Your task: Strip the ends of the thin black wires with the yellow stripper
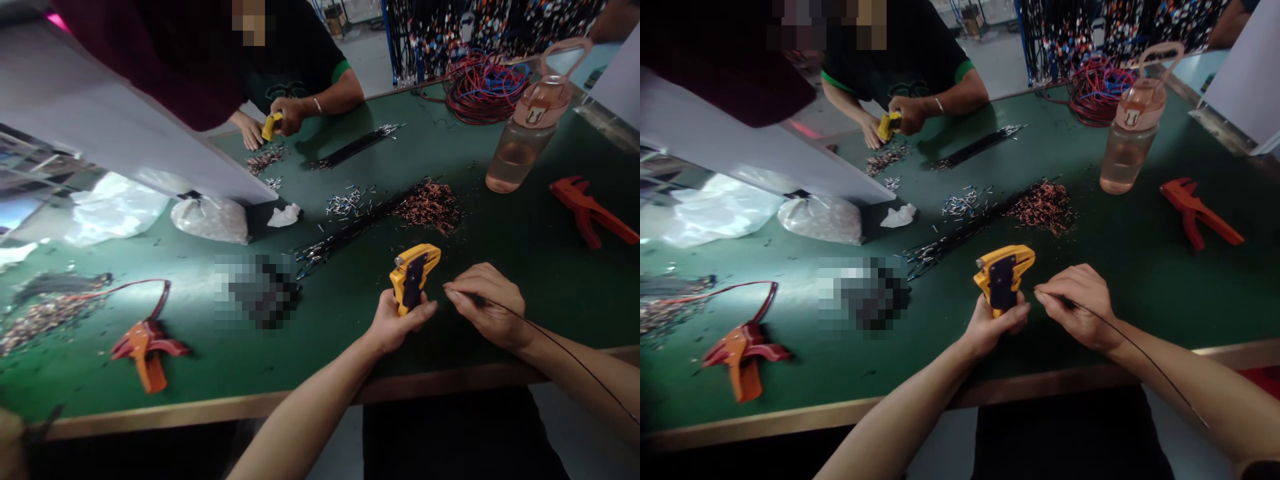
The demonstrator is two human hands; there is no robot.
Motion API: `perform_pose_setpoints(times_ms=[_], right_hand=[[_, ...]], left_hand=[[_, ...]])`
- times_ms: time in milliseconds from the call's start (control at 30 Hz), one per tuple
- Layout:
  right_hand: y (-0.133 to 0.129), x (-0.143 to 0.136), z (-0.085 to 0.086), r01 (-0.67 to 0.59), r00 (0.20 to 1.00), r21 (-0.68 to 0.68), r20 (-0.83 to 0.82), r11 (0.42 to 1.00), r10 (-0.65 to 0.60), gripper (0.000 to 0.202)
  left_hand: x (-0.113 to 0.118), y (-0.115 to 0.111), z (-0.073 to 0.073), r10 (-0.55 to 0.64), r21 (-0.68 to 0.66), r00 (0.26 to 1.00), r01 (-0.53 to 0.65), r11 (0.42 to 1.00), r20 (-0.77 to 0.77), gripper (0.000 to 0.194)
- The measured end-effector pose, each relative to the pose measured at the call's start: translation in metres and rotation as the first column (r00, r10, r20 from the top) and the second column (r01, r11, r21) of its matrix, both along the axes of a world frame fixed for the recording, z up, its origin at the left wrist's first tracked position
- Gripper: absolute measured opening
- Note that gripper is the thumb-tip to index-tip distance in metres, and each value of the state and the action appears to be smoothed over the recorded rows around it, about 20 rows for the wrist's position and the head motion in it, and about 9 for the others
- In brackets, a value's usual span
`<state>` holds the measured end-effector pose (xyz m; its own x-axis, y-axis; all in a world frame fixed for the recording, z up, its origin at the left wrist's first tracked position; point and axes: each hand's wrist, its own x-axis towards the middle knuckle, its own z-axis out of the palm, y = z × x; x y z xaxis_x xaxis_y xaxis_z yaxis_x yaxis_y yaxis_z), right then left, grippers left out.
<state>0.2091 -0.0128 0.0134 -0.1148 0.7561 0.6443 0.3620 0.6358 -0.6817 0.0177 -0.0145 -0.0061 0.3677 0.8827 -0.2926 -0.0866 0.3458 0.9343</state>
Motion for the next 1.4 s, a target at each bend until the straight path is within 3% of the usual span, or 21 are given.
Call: perform_pose_setpoints(times_ms=[200,367,467,567,1000,1167,1400], right_hand=[[0.002,0.004,-0.004,0.044,0.971,-0.305,-0.212,0.951,-0.113,0.011],[0.012,0.006,-0.010,-0.114,0.863,-0.510,-0.476,0.853,-0.170,0.015],[0.017,0.006,-0.012,-0.241,0.781,-0.532,-0.603,0.812,-0.163,0.020],[0.018,0.006,-0.012,-0.301,0.751,-0.553,-0.640,0.777,-0.165,0.025],[0.017,0.003,-0.013,-0.334,0.753,-0.637,-0.623,0.694,-0.209,0.032],[0.017,0.003,-0.014,-0.348,0.761,-0.636,-0.621,0.689,-0.188,0.034],[0.018,0.002,-0.017,-0.363,0.755,-0.621,-0.633,0.695,-0.172,0.032]], left_hand=[[-0.011,0.009,-0.006,-0.012,-0.032,0.947,0.023,0.999,0.322,0.052],[-0.020,0.013,-0.007,-0.173,-0.031,0.912,0.198,0.980,0.372,0.054],[-0.021,0.011,-0.004,-0.239,-0.033,0.906,0.267,0.963,0.350,0.055],[-0.021,0.009,-0.003,-0.289,-0.037,0.896,0.319,0.947,0.337,0.057],[-0.021,0.008,0.000,-0.347,-0.047,0.895,0.374,0.926,0.282,0.056],[-0.020,0.006,0.001,-0.332,-0.074,0.919,0.354,0.932,0.211,0.060],[-0.019,0.003,0.003,-0.283,-0.107,0.957,0.288,0.952,0.062,0.051]])
